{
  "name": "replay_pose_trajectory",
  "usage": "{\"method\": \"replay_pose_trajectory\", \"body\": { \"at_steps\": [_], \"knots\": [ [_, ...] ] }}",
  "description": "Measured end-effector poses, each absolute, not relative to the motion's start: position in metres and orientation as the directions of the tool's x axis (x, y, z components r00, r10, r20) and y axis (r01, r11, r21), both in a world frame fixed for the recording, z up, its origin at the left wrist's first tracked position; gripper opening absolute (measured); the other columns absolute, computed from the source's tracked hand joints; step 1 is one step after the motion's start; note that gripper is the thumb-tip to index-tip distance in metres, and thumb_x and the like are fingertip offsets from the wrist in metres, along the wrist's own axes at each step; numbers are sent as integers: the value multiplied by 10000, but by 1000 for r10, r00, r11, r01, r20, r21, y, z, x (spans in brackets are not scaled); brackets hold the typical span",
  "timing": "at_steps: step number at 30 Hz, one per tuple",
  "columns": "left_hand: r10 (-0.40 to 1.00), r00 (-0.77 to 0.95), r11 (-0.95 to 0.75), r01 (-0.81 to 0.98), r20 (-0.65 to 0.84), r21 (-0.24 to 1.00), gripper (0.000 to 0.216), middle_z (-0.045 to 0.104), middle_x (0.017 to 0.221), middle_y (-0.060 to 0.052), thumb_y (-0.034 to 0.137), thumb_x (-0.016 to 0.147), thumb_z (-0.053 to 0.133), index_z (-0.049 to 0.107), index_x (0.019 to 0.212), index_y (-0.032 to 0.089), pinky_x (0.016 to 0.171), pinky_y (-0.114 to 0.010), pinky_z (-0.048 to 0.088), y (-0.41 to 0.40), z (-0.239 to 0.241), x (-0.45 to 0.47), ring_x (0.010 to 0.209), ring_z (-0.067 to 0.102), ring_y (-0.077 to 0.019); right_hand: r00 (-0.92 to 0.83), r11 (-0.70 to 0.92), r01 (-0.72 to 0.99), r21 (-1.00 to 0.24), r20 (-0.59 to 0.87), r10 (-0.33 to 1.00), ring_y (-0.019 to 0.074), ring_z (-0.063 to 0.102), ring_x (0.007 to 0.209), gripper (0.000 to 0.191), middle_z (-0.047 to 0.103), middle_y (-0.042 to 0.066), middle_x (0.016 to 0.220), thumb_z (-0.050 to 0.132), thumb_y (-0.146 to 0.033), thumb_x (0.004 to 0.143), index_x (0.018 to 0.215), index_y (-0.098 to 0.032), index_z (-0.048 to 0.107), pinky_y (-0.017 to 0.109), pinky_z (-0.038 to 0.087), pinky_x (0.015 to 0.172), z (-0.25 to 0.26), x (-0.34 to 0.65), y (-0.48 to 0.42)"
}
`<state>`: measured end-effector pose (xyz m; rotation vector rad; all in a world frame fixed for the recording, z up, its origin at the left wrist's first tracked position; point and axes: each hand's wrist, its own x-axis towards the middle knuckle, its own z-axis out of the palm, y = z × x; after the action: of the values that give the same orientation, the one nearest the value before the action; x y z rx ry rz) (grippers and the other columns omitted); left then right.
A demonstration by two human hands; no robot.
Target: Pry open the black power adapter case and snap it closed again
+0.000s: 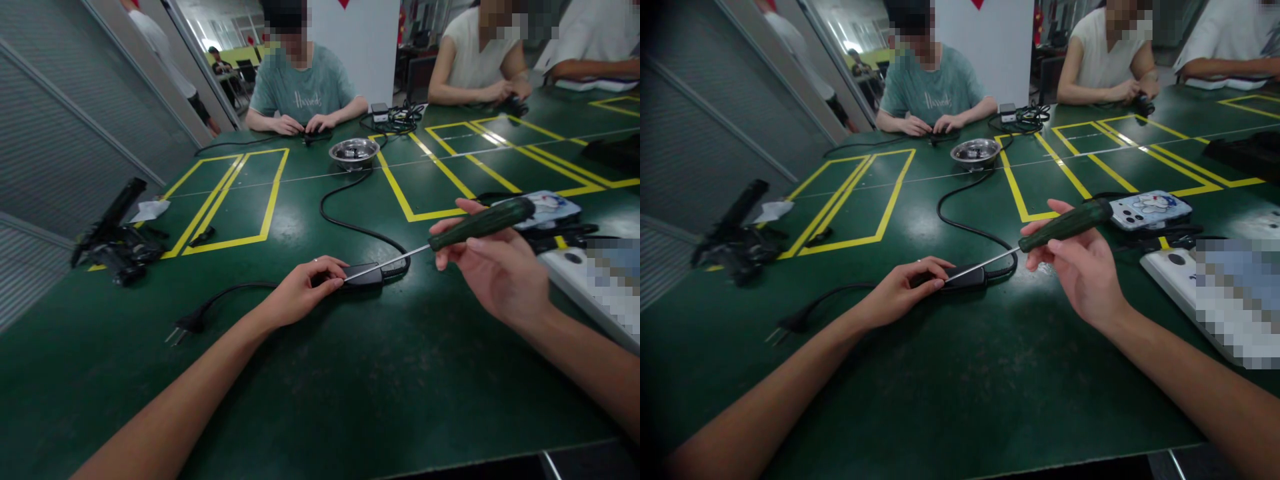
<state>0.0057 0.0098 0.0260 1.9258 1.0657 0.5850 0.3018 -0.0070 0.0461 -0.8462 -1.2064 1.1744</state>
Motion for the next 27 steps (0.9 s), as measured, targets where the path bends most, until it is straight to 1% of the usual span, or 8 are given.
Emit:
{"method": "replay_pose_trajectory", "body": {
  "at_steps": [5, 8, 10, 15, 17, 20, 23, 27],
  "knots": [
    [855, 519, -279, 459, 1, 843, 146, 608, 1203, -89, 297, 902, 552, 628, 919, 173, 969, -399, 442, 11, 24, 5, 1146, 559, -239, 31, 303, -128, -944, 302, 953, 166, 632, 663, 413, 703, 28, 990, 636, -259, 826, 1214, -306, 503, 351, 522, 612, 42, 301, -4],
    [856, 517, -272, 460, -6, 845, 144, 609, 1205, -92, 294, 899, 551, 625, 905, 171, 973, -409, 444, 11, 23, 4, 1157, 554, -245, 98, 325, -25, -946, 321, 942, 157, 621, 639, 239, 685, 10, 885, 672, -314, 822, 1024, -269, 553, 327, 516, 572, 36, 304, 1],
    [855, 519, -267, 463, -14, 845, 144, 603, 1218, -93, 292, 899, 549, 626, 909, 170, 977, -420, 443, 11, 24, 4, 1158, 554, -246, 107, 308, 0, -951, 306, 946, 147, 612, 620, 194, 668, 6, 854, 683, -339, 813, 922, -245, 553, 317, 518, 558, 33, 306, 4],
    [863, 503, -244, 488, -42, 838, 163, 585, 1253, -91, 320, 900, 551, 626, 910, 177, 954, -441, 463, 11, 26, 4, 1131, 567, -254, -34, 225, -205, -953, 236, 971, 143, 633, 690, 285, 684, 20, 1033, 611, -287, 852, 1119, -286, 514, 321, 531, 620, 35, 309, 7],
    [863, 503, -238, 492, -50, 837, 164, 582, 1262, -90, 323, 898, 551, 627, 913, 178, 952, -448, 466, 11, 27, 4, 1128, 568, -255, -67, 206, -240, -949, 228, 971, 139, 628, 687, 277, 688, 26, 1044, 609, -261, 847, 1113, -276, 537, 320, 525, 623, 37, 309, 8],
    [859, 511, -242, 475, -41, 846, 154, 588, 1254, -90, 305, 891, 555, 629, 913, 173, 973, -454, 456, 11, 28, 5, 1126, 573, -245, -16, 215, -173, -961, 221, 975, 135, 606, 625, 123, 685, 15, 861, 649, -297, 835, 922, -227, 600, 308, 507, 578, 36, 309, 10],
    [858, 513, -250, 476, -35, 843, 159, 591, 1251, -91, 303, 887, 555, 640, 913, 171, 978, -455, 453, 11, 28, 5, 1114, 580, -240, 66, 208, -82, -975, 203, 977, 131, 567, 537, 202, 594, -20, 635, 682, -378, 813, 762, -212, 578, 301, 488, 523, 30, 311, 15],
    [859, 511, -271, 505, -31, 819, 183, 591, 1250, -90, 327, 888, 551, 653, 914, 178, 976, -458, 452, 11, 28, 5, 1113, 576, -244, 73, 105, -69, -992, 100, 992, 141, 571, 530, 258, 592, -14, 641, 681, -442, 801, 793, -212, 564, 317, 500, 524, 26, 312, 19]
  ]
}}
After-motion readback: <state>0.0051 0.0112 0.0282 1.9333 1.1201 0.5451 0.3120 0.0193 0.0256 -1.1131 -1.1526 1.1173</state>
